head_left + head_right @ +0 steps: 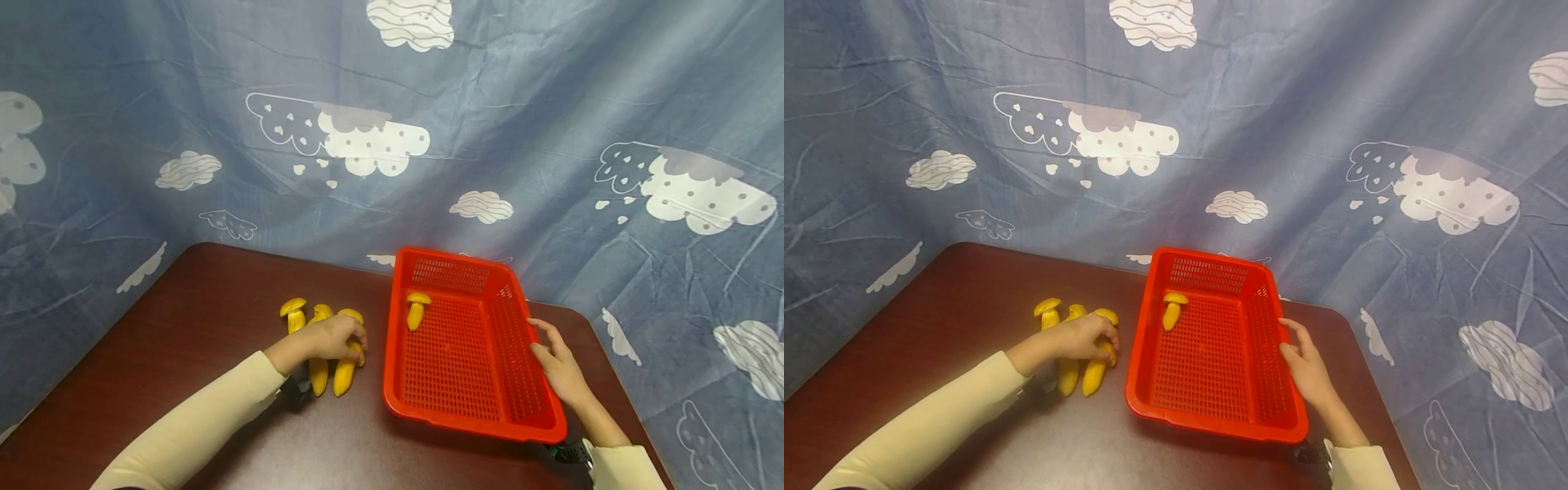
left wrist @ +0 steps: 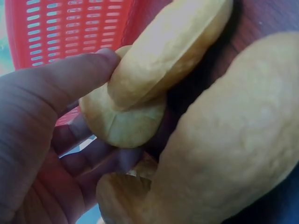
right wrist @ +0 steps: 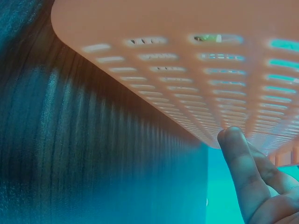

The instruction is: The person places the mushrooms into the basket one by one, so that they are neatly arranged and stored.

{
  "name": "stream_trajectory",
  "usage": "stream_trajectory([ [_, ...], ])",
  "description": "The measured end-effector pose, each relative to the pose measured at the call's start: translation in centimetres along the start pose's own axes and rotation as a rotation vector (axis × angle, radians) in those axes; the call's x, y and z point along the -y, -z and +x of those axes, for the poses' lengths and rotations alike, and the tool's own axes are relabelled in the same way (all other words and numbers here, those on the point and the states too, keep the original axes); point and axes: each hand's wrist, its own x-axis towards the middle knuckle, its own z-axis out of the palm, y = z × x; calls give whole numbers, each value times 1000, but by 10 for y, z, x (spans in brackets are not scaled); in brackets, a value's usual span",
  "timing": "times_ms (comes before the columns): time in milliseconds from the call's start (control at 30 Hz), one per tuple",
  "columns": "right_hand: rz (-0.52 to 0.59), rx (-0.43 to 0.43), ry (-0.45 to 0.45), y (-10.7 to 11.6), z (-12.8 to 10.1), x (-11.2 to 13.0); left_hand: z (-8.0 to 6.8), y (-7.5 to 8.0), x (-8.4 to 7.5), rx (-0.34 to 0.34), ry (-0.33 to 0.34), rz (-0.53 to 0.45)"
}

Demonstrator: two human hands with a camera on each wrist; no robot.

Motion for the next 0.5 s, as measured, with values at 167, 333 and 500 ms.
stream_trajectory([
  [167, -10, 8, 23, 0, 0, 0, -1, 1, 3, -9, -44, -18],
  [333, 6, 22, 53, 0, -1, 0, -4, 3, 4, -43, -67, -17],
  [500, -12, 16, 45, 0, -1, 1, -8, 7, 5, -59, -47, -78],
])
